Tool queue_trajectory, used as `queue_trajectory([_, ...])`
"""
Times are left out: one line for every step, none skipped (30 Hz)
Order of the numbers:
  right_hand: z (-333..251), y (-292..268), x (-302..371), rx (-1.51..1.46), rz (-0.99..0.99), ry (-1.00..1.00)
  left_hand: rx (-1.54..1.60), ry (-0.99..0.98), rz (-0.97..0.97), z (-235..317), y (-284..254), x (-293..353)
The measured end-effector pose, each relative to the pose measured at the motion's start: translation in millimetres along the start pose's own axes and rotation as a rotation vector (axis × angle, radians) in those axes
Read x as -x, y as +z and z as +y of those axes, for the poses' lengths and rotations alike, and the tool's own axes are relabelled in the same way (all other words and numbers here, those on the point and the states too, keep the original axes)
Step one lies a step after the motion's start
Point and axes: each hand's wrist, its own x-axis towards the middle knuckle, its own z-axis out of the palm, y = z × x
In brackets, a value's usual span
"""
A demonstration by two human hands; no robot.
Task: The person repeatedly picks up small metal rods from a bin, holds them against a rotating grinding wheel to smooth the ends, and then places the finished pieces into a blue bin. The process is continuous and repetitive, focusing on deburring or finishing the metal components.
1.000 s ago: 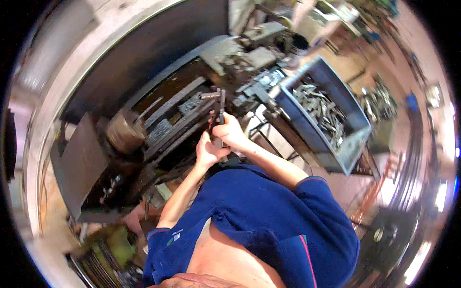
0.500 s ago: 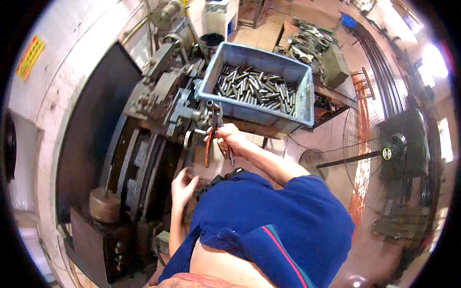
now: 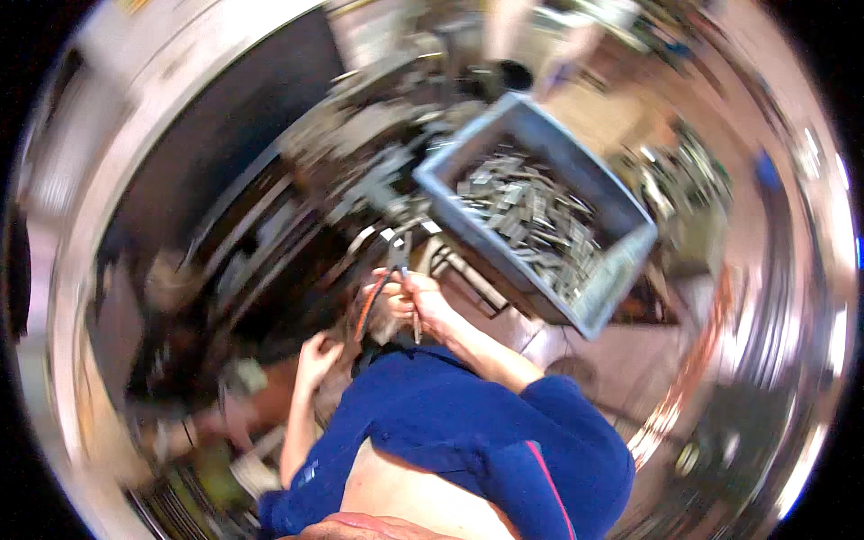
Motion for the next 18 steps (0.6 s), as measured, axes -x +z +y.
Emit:
queue_trajectory([10.7,2.1,-1.6,-0.03,0.005,0.084,-0.009,-0.194,-0.027,28.7,-8.0,8.4])
queue_trajectory([18.7,7.9,-2.2,-0.085,-0.011,0.156,0.016,-0.186,0.025,12.6,-9.3,15.1])
queue_trajectory([20.0,8.6,-3.4,0.025,-0.046,0.203,0.038,-0.186,0.079,-8.5,-7.8,24.0])
queue_trajectory([19.1,21.5,0.3,0.194,-0.017,0.193,0.003,-0.181,0.133,-22.0,-10.4,29.8])
queue_trajectory([23.6,24.9,1.7,0.231,-0.029,0.214,-0.029,-0.186,0.193,-33.4,-11.1,41.5])
queue_trajectory([27.0,22.4,0.7,0.329,-0.028,0.201,-0.023,-0.231,0.249,-34.5,-13.6,53.0])
queue_trajectory([28.3,33.9,-0.4,0.284,0.034,0.261,-0.019,-0.273,0.296,-34.2,-17.4,64.5])
queue_trajectory([30.9,19.7,-4.3,0.289,-0.044,0.278,0.008,-0.295,0.342,-35.1,-20.3,75.8])
queue_trajectory([34.1,19.7,-4.8,0.295,-0.001,0.287,0.039,-0.317,0.384,-38.8,-23.7,90.5])
queue_trajectory([35.1,20.9,-4.4,0.292,0.057,0.314,0.138,-0.331,0.459,-65.1,-14.8,104.3])
queue_trajectory([38.4,13.9,-7.6,0.323,0.02,0.33,0.235,-0.321,0.523,-95.5,-6.2,115.3])
queue_trajectory([40.8,7.5,-10.2,0.292,0.022,0.365,0.35,-0.33,0.557,-84.7,-17.8,127.7])
queue_trajectory([45.3,7.0,-11.1,0.258,0.023,0.399,0.323,-0.359,0.642,-69.6,-33.4,146.4])
queue_trajectory([52.9,11.2,-11.0,0.269,0.059,0.416,0.359,-0.38,0.732,-72.4,-41.4,164.4])
queue_trajectory([60.2,16.9,-11.0,0.282,0.099,0.425,0.397,-0.398,0.815,-81.5,-49.9,184.4])
queue_trajectory([66.0,20.0,-12.4,0.35,0.089,0.447,0.454,-0.438,0.93,-105.9,-53.4,205.9])
queue_trajectory([73.0,23.9,-13.5,0.371,0.099,0.468,0.511,-0.477,1.042,-134.0,-56.4,229.9])
queue_trajectory([81.4,21.0,-16.5,0.381,0.102,0.483,0.547,-0.528,1.142,-153.0,-63.5,252.8])
